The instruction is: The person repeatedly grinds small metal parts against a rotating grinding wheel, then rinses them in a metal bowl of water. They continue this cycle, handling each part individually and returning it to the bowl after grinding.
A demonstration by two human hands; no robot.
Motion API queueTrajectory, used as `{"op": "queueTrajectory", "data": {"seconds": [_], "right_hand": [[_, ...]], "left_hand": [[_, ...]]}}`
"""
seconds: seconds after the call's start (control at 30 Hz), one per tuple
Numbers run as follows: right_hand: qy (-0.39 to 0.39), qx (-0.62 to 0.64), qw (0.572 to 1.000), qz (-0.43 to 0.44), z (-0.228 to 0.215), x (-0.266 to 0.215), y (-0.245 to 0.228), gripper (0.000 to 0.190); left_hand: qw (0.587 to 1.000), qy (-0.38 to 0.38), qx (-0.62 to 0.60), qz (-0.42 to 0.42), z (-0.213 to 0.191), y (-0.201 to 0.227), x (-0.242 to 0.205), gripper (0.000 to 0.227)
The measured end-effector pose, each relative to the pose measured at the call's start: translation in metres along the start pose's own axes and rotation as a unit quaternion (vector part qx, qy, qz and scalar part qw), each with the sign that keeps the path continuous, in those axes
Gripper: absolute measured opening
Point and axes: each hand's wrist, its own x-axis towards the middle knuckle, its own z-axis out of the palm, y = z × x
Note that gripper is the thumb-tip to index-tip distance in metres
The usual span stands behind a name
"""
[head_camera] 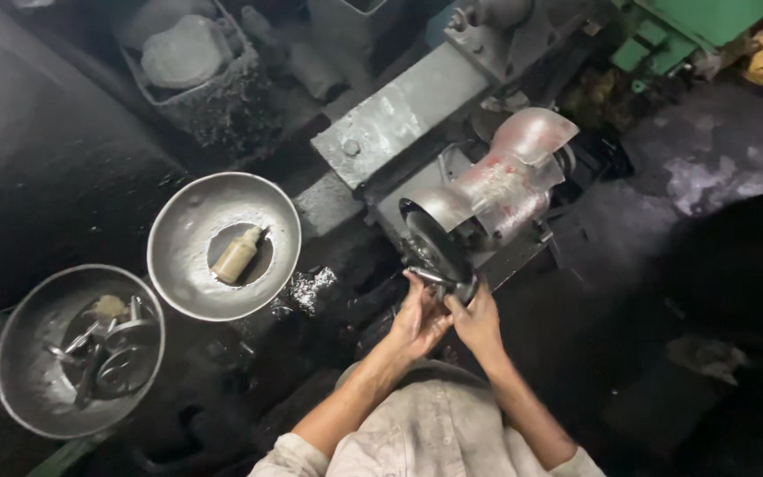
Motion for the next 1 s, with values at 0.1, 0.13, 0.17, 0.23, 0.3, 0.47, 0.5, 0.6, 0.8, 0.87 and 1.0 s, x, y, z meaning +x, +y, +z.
{"op": "queueTrajectory", "data": {"seconds": [0.1,0.13,0.17,0.23,0.3,0.47,0.5,0.6,0.8,0.87,1.0], "right_hand": [[0.015,0.028,0.999,-0.026,-0.001,0.007,0.002,0.057],[0.02,0.065,0.996,-0.065,-0.005,0.004,0.002,0.061],[0.026,0.001,1.0,-0.013,-0.009,0.004,0.003,0.066],[0.04,-0.123,0.986,0.11,-0.018,0.0,0.008,0.077],[0.073,-0.123,0.99,-0.011,-0.029,-0.002,0.011,0.077],[0.075,-0.1,0.991,0.049,-0.053,-0.027,0.013,0.061],[0.073,-0.061,0.994,0.054,-0.059,-0.036,0.011,0.061],[0.077,0.018,0.982,-0.171,-0.07,-0.056,-0.002,0.076],[-0.033,0.156,0.981,-0.113,-0.087,-0.075,-0.013,0.089],[-0.05,0.081,0.993,-0.07,-0.077,-0.061,-0.009,0.079],[-0.017,0.002,1.0,0.015,-0.029,-0.022,0.006,0.041]], "left_hand": [[0.997,0.07,-0.005,0.021,0.003,-0.002,0.012,0.088],[0.998,0.061,-0.001,0.016,0.003,-0.006,0.014,0.089],[0.999,0.053,0.003,0.012,0.002,-0.01,0.017,0.09],[0.998,0.061,-0.005,-0.017,-0.007,-0.022,0.017,0.091],[0.995,0.079,-0.019,-0.054,-0.014,-0.029,0.023,0.092],[0.992,0.086,0.015,-0.093,-0.025,-0.057,0.026,0.089],[0.991,0.09,0.029,-0.094,-0.026,-0.064,0.026,0.088],[0.993,-0.041,-0.01,-0.107,-0.032,-0.067,0.023,0.074],[0.976,-0.124,-0.001,-0.181,-0.048,-0.055,0.005,0.088],[0.985,-0.097,0.027,-0.143,-0.046,-0.049,0.001,0.086],[0.995,0.037,0.048,-0.08,-0.034,-0.023,0.003,0.089]]}}
